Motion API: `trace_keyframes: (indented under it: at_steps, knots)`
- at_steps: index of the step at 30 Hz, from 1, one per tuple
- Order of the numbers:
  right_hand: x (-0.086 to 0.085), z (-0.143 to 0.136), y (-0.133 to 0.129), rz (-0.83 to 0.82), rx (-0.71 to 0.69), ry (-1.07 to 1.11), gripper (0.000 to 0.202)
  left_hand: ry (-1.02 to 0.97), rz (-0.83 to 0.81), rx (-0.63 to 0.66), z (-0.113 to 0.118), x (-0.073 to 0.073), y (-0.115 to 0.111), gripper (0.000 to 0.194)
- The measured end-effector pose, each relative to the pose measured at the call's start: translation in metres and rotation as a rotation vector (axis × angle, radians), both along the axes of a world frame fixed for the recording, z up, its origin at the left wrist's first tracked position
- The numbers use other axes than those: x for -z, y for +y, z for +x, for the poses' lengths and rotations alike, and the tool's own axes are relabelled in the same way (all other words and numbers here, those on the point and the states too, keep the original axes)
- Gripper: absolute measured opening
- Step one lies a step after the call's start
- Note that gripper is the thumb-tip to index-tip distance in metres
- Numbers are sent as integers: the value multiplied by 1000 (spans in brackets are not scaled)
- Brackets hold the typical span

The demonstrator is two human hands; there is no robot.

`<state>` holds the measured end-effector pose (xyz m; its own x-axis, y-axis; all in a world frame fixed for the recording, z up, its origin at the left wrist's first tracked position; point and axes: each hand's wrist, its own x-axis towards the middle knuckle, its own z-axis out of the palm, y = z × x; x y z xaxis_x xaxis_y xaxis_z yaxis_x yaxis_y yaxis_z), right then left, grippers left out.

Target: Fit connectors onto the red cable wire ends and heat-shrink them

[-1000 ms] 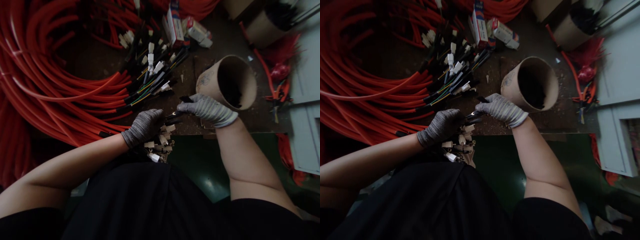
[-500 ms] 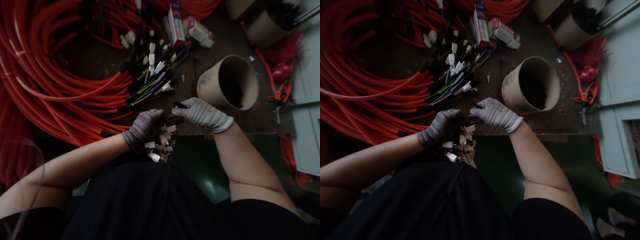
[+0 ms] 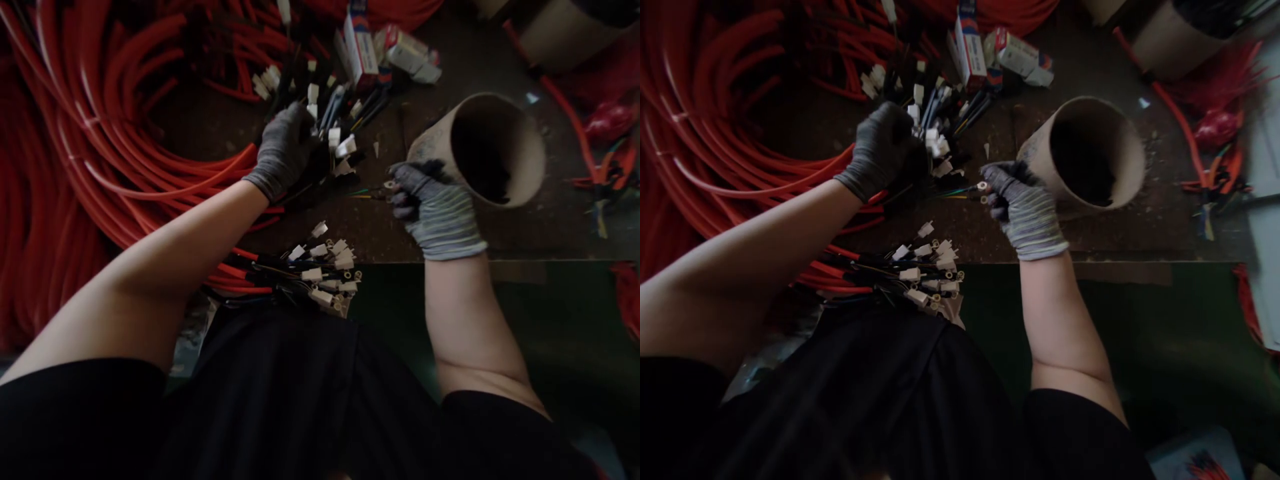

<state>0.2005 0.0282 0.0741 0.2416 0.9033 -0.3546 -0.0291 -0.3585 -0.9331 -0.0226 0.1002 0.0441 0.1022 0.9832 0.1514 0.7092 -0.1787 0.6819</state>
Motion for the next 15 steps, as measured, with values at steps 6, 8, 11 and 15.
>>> trace_keyframes:
  at_steps: [6,8,11,15]
  knots:
    - [34,18,-21,-93,21,195,22,514,85,456,-31,4,-59,37]
    - [43,14,-25,-27,39,161,24,664,-10,464,-28,6,-78,34]
    - [45,-3,-30,75,76,100,30,546,-80,406,-9,5,-81,26]
    - [38,-7,-39,156,61,129,39,-60,-336,493,17,-3,-68,15]
